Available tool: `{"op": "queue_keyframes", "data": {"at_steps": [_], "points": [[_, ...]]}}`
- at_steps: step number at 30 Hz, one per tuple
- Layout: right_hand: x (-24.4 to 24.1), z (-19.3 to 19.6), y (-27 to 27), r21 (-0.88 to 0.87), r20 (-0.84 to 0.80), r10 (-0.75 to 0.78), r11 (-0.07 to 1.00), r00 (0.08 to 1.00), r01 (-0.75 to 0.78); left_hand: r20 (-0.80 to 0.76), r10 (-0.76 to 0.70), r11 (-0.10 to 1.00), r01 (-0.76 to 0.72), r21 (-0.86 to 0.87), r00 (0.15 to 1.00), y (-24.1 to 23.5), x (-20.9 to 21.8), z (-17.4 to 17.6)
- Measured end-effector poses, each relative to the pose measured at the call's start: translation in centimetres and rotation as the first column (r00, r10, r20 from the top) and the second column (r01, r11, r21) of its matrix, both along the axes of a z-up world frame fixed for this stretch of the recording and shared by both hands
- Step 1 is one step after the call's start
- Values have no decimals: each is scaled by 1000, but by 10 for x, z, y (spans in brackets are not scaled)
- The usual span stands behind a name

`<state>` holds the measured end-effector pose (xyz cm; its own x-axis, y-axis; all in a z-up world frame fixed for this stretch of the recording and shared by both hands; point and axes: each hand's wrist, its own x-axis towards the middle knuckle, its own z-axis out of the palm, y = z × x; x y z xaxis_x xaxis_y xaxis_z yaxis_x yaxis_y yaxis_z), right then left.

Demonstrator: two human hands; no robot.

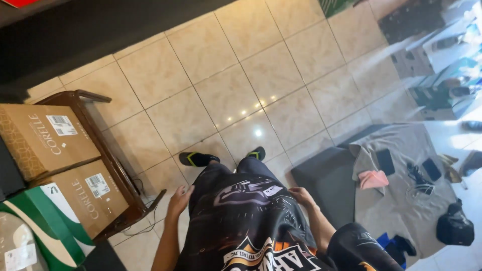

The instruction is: Cleaning and organizing shoe boxes on the floor using a cloth

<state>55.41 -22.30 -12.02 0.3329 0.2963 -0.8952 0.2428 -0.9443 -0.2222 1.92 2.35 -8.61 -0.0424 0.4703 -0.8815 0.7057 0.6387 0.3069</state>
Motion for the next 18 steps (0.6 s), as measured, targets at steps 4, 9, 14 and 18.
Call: {"op": "queue_keyframes", "data": {"at_steps": [4,9,14,18], "points": [[42,11,-35,23,-41,-253,967,967,254,6,-305,944,303,-132,952,-9,84,8],[97,23,-54,-2,22,-168,986,986,168,-95,-566,824,560,-86,819,10,157,41],[138,20,-48,31,69,-84,996,994,82,-65,-613,790,611,-54,787,33,197,85],[152,23,-32,2,52,-73,997,996,73,9,-422,905,421,54,906,24,201,93]]}}
